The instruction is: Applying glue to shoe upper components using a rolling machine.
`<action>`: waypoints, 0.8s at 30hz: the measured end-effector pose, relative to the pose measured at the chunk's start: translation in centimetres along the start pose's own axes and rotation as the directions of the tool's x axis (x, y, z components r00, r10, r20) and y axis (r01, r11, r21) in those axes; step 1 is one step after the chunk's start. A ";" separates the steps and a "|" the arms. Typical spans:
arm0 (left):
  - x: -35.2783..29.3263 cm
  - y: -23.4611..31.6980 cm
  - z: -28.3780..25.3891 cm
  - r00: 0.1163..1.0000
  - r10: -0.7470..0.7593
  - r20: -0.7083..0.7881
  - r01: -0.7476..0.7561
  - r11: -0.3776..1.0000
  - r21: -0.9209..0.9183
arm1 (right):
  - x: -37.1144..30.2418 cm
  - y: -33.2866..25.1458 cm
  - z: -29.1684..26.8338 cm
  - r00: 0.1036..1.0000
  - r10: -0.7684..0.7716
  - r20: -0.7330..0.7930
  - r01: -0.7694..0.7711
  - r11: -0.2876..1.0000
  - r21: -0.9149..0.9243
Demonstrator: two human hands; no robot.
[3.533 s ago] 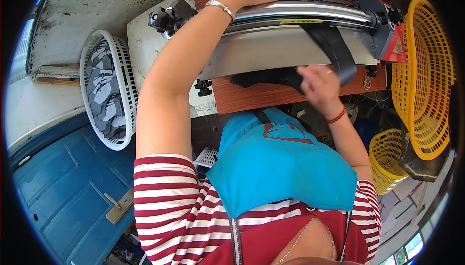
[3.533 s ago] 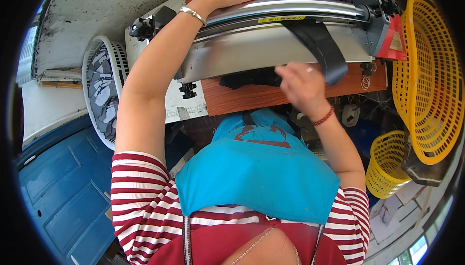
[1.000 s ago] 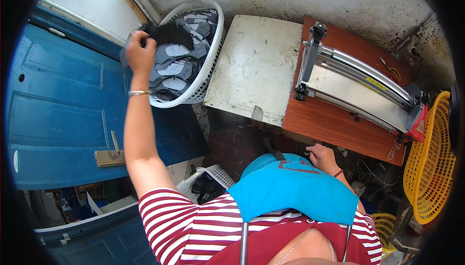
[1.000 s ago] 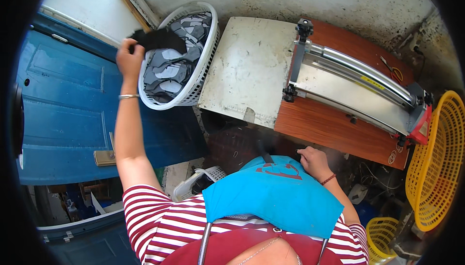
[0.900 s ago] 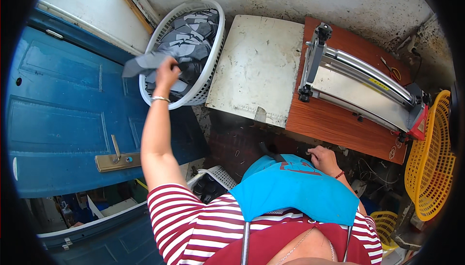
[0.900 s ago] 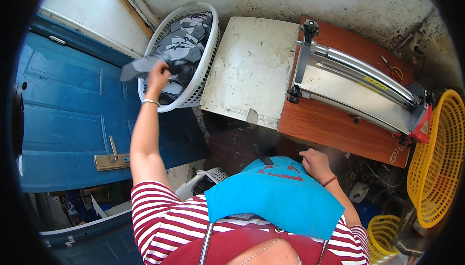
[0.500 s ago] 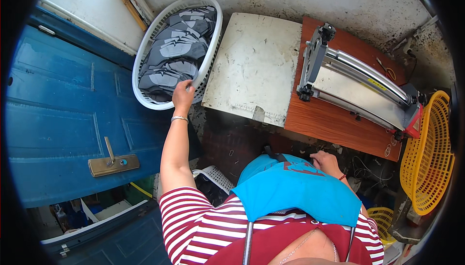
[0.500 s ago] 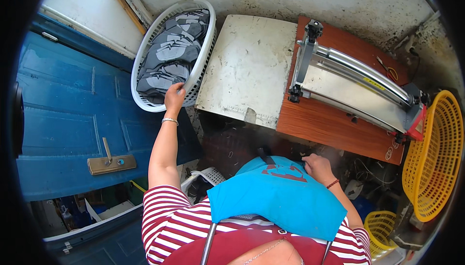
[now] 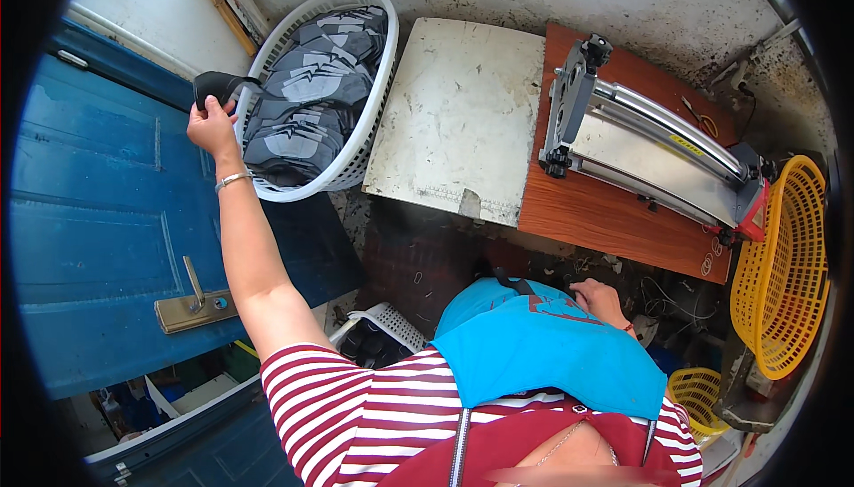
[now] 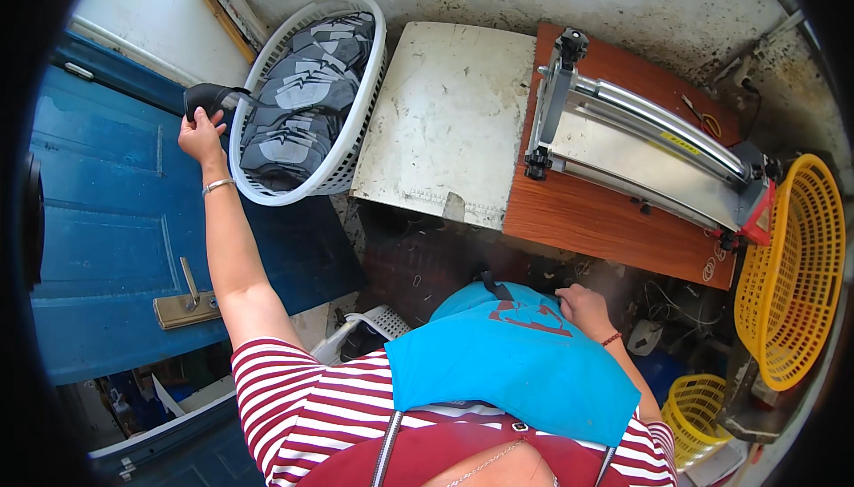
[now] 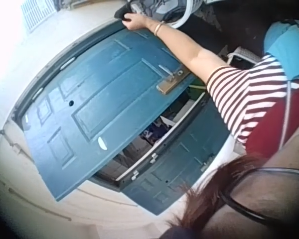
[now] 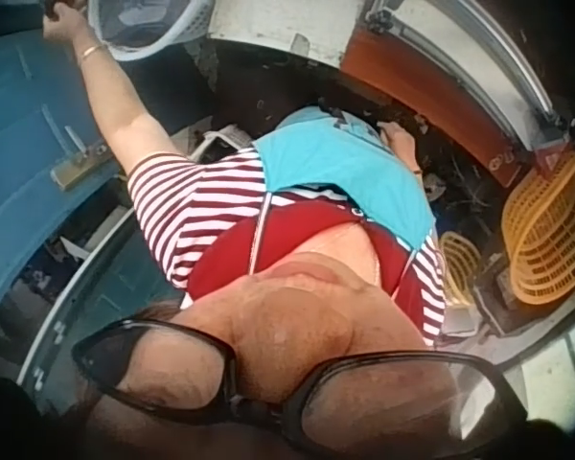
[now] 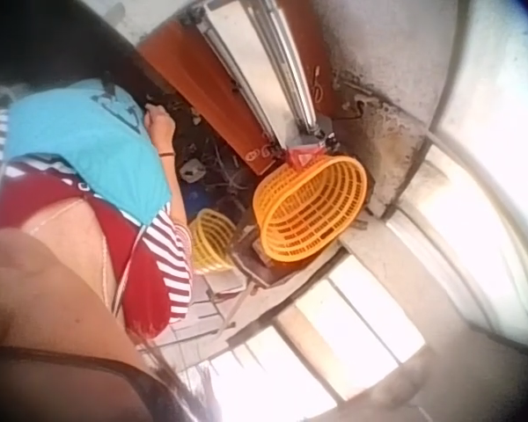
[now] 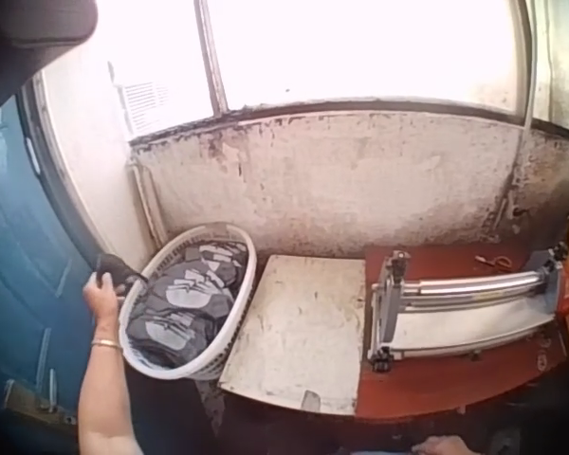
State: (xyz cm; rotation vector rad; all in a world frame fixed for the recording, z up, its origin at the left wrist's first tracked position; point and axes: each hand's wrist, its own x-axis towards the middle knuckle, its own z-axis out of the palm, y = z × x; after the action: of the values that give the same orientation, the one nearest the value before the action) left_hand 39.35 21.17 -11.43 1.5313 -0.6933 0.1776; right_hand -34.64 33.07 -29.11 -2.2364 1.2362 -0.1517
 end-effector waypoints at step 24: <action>-32.0 -5.7 -3.2 0.818 0.029 0.574 -0.301 0.873 0.385 | 15.6 -4.9 -20.4 0.725 -0.411 -0.553 0.300 0.911 -0.283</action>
State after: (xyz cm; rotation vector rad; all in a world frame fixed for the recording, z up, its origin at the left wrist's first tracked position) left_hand 17.69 33.82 -32.44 2.0075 -1.3333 0.0233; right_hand -29.50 13.74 -12.25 -2.6734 1.1150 -1.0223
